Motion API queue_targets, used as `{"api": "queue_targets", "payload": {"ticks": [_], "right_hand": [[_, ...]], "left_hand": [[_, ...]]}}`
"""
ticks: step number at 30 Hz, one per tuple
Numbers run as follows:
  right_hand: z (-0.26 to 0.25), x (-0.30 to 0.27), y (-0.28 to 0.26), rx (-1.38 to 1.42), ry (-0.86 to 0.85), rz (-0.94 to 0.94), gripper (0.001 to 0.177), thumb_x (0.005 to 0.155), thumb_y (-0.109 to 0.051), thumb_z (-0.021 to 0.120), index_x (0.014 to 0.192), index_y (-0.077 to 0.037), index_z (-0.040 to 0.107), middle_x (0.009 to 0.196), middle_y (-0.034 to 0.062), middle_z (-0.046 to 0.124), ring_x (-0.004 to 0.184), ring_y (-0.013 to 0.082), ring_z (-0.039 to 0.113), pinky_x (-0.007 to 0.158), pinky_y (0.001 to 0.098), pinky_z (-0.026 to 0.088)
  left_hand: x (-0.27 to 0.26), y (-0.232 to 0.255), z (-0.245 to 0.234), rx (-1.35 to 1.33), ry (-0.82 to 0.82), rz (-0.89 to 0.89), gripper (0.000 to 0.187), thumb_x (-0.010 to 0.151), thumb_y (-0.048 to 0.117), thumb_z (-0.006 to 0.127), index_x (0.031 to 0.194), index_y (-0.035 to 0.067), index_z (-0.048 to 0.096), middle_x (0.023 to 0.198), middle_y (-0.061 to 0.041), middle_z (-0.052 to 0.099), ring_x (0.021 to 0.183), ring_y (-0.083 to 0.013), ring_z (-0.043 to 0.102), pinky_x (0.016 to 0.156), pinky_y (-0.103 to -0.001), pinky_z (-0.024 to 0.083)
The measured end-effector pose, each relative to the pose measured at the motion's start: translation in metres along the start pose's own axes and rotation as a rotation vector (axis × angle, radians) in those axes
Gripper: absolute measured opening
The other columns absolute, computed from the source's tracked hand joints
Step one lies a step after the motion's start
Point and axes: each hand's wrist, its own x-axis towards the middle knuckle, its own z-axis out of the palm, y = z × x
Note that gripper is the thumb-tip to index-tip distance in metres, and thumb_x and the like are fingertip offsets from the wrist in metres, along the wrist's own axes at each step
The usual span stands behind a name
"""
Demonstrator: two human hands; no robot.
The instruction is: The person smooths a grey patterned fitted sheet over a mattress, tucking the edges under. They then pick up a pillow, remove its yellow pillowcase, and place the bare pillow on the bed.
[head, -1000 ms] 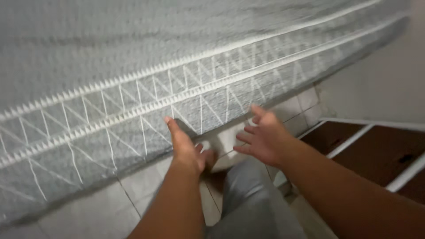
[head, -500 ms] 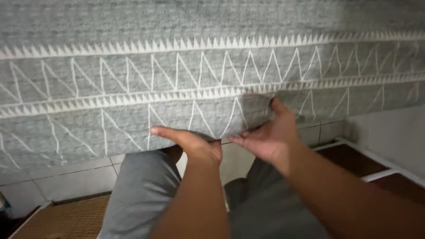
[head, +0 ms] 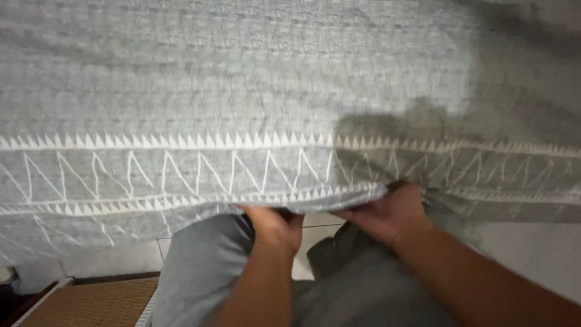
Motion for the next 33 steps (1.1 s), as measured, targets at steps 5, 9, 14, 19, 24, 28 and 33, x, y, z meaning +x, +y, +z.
{"api": "queue_targets", "payload": {"ticks": [5, 9, 14, 19, 24, 28, 33], "right_hand": [[-0.008, 0.004, -0.018, -0.107, -0.029, 0.004, 0.065, 0.102, -0.041, 0.027, 0.153, -0.003, 0.041, 0.153, 0.0248, 0.048, 0.140, 0.0467, 0.047, 0.113, 0.0642, 0.039], [-0.038, 0.001, -0.018, -0.308, -0.043, 0.081, 0.069, 0.099, -0.048, 0.033, 0.154, -0.006, 0.040, 0.153, 0.0231, 0.049, 0.140, 0.0442, 0.047, 0.113, 0.0593, 0.037], [-0.045, -0.028, -0.029, -0.620, 0.040, -0.119, 0.076, 0.102, -0.054, 0.043, 0.158, -0.005, 0.029, 0.160, 0.0218, 0.037, 0.146, 0.0426, 0.041, 0.116, 0.0619, 0.037], [-0.047, -0.049, -0.048, -1.529, -0.006, -0.866, 0.097, 0.095, -0.059, 0.057, 0.156, 0.006, 0.019, 0.160, 0.0284, 0.027, 0.150, 0.0382, 0.030, 0.121, 0.0476, 0.028], [-0.025, -0.091, -0.040, -1.668, 0.163, -1.522, 0.088, 0.093, -0.057, 0.057, 0.152, 0.004, 0.033, 0.158, 0.0295, 0.032, 0.150, 0.0430, 0.028, 0.119, 0.0487, 0.026], [-0.001, -0.137, -0.033, -1.588, 0.406, -1.681, 0.086, 0.089, -0.056, 0.058, 0.151, 0.000, 0.034, 0.162, 0.0250, 0.026, 0.152, 0.0406, 0.020, 0.112, 0.0626, 0.022], [0.027, -0.190, -0.021, -1.485, 0.577, -1.793, 0.092, 0.088, -0.059, 0.057, 0.157, -0.005, 0.029, 0.168, 0.0222, 0.018, 0.152, 0.0378, 0.011, 0.109, 0.0723, 0.016]], "left_hand": [[0.001, 0.020, 0.019, 0.123, -0.025, -0.096, 0.106, 0.078, 0.090, 0.018, 0.156, 0.020, 0.036, 0.164, -0.010, 0.039, 0.144, -0.0375, 0.043, 0.115, -0.059, 0.039], [-0.026, 0.027, 0.018, 0.104, 0.072, -0.117, 0.113, 0.080, 0.093, 0.011, 0.163, 0.018, 0.022, 0.166, -0.013, 0.032, 0.148, -0.0391, 0.035, 0.118, -0.060, 0.031], [-0.064, 0.015, 0.035, 0.967, 0.106, 0.121, 0.119, 0.082, 0.088, 0.042, 0.164, 0.011, 0.003, 0.169, -0.016, 0.019, 0.155, -0.0352, 0.024, 0.124, -0.052, 0.027], [-0.110, 0.003, 0.050, 1.701, 0.040, 0.594, 0.124, 0.079, 0.082, 0.059, 0.163, 0.006, 0.010, 0.169, -0.020, 0.013, 0.157, -0.0361, 0.017, 0.125, -0.046, 0.024], [-0.166, 0.006, 0.083, 1.949, -0.045, 0.786, 0.114, 0.080, 0.076, 0.061, 0.162, 0.015, 0.011, 0.170, -0.012, 0.004, 0.157, -0.0346, 0.004, 0.123, -0.057, 0.017], [-0.187, 0.022, 0.106, 1.825, -0.193, 1.153, 0.109, 0.080, 0.072, 0.064, 0.159, 0.013, 0.019, 0.169, -0.014, 0.008, 0.156, -0.0381, 0.002, 0.121, -0.061, 0.012], [-0.223, 0.061, 0.126, 1.813, -0.284, 1.437, 0.116, 0.077, 0.076, 0.066, 0.162, 0.011, 0.021, 0.171, -0.018, 0.008, 0.154, -0.0407, 0.000, 0.118, -0.065, 0.010]]}}
